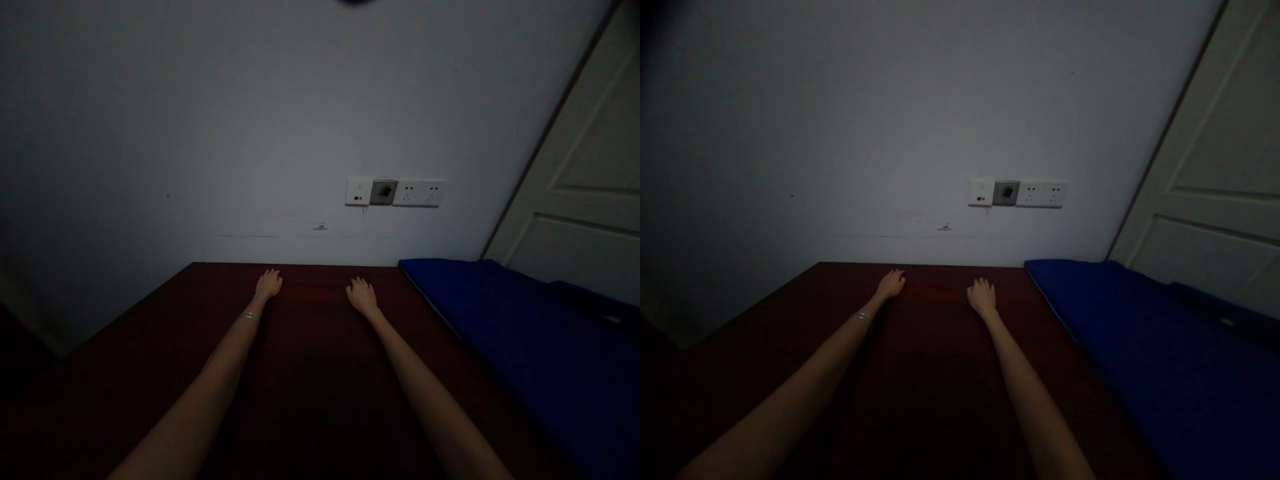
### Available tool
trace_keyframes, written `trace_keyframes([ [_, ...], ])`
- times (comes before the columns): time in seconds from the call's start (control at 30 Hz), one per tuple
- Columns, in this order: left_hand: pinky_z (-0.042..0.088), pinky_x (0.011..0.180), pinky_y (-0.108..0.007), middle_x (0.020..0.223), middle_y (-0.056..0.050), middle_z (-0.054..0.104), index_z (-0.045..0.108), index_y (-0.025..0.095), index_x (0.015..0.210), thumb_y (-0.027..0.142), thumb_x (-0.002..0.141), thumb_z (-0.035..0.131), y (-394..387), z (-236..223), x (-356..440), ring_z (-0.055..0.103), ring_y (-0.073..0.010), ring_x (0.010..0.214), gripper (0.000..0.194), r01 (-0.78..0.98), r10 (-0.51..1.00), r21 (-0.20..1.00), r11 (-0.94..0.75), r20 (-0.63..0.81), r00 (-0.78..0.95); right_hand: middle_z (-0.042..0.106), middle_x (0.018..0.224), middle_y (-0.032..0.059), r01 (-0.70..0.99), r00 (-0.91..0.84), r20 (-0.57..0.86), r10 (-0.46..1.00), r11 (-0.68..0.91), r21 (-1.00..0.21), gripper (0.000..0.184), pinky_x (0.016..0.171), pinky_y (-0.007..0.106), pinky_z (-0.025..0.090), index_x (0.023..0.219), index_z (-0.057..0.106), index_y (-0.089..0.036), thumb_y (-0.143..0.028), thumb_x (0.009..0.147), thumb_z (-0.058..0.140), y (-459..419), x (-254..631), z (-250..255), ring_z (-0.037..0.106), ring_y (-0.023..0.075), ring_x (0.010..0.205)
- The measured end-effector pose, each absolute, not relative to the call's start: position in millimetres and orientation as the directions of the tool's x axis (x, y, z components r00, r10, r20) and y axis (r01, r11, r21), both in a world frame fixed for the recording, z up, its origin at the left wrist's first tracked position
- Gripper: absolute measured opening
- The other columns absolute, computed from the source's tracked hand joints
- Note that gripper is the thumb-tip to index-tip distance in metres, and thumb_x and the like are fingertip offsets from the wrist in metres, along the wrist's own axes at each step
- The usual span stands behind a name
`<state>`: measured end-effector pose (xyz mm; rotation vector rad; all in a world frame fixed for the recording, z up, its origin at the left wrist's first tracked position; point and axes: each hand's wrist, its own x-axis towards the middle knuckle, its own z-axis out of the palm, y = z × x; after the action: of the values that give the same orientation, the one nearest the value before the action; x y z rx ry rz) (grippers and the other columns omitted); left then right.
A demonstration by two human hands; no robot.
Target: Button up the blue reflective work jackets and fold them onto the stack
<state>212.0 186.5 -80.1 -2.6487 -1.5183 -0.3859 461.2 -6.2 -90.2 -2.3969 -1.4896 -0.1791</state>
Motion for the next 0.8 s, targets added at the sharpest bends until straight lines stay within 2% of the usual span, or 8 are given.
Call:
trace_keyframes([
  [0.17,0.034,0.097,-0.037,0.127,-0.015,0.049,0.051,0.010,0.119,0.025,0.088,0.035,176,-72,216,0.041,-0.0256,0.119,0.038,0.853,0.832,0.049,-0.520,0.253,0.493,0.043,0.134,0.0174,0.890,0.451,0.257,0.855,-0.410,-0.197,0.044,0.100,0.041,0.024,0.122,0.050,-0.009,-0.030,0.088,0.030,-11,459,-88,0.035,0.0259,0.123],
  [0.27,0.035,0.094,-0.042,0.116,-0.020,0.055,0.055,0.006,0.109,0.015,0.088,0.032,163,-67,226,0.045,-0.0284,0.114,0.033,0.872,0.844,0.029,-0.488,0.270,0.463,0.044,0.133,0.0171,0.890,0.452,0.265,0.851,-0.411,-0.197,0.043,0.100,0.040,0.024,0.121,0.050,-0.009,-0.030,0.089,0.030,-14,458,-87,0.036,0.0253,0.123],
  [0.4,0.030,0.097,-0.048,0.123,-0.024,0.048,0.054,0.005,0.109,0.007,0.084,0.031,139,-63,245,0.039,-0.0326,0.120,0.034,0.893,0.852,0.019,-0.450,0.310,0.423,0.047,0.130,0.0174,0.887,0.458,0.279,0.844,-0.417,-0.197,0.042,0.098,0.040,0.025,0.118,0.053,-0.010,-0.030,0.088,0.031,-17,454,-83,0.039,0.0255,0.120],
  [0.53,0.024,0.102,-0.046,0.134,-0.020,0.039,0.046,0.009,0.119,0.015,0.082,0.041,110,-66,273,0.031,-0.0326,0.126,0.038,0.874,0.832,0.041,-0.485,0.330,0.446,0.056,0.116,0.0188,0.882,0.469,0.292,0.834,-0.428,-0.196,0.038,0.095,0.044,0.026,0.107,0.059,-0.009,-0.028,0.087,0.032,-24,448,-76,0.046,0.0280,0.111],
  [0.6,0.026,0.101,-0.046,0.135,-0.021,0.039,0.047,0.007,0.119,0.020,0.083,0.039,93,-72,291,0.032,-0.0338,0.126,0.039,0.871,0.838,0.069,-0.486,0.319,0.442,0.057,0.113,0.0194,0.883,0.467,0.300,0.832,-0.426,-0.196,0.038,0.095,0.044,0.025,0.106,0.059,-0.009,-0.026,0.087,0.032,-28,443,-72,0.046,0.0287,0.111],
  [0.7,0.029,0.098,-0.048,0.135,-0.022,0.038,0.047,0.007,0.120,0.030,0.085,0.038,71,-81,313,0.033,-0.0366,0.125,0.043,0.862,0.845,0.103,-0.497,0.286,0.453,0.057,0.114,0.0195,0.877,0.479,0.288,0.829,-0.436,-0.202,0.037,0.095,0.044,0.026,0.108,0.059,-0.009,-0.024,0.087,0.033,-35,435,-71,0.045,0.0281,0.112],
  [0.8,0.029,0.098,-0.049,0.135,-0.020,0.039,0.048,0.008,0.121,0.034,0.086,0.034,57,-85,321,0.033,-0.0365,0.125,0.045,0.836,0.831,0.127,-0.534,0.260,0.491,0.051,0.124,0.0200,0.857,0.512,0.255,0.821,-0.469,-0.212,0.039,0.095,0.045,0.026,0.114,0.056,-0.009,-0.026,0.087,0.033,-42,428,-73,0.040,0.0292,0.118],
])
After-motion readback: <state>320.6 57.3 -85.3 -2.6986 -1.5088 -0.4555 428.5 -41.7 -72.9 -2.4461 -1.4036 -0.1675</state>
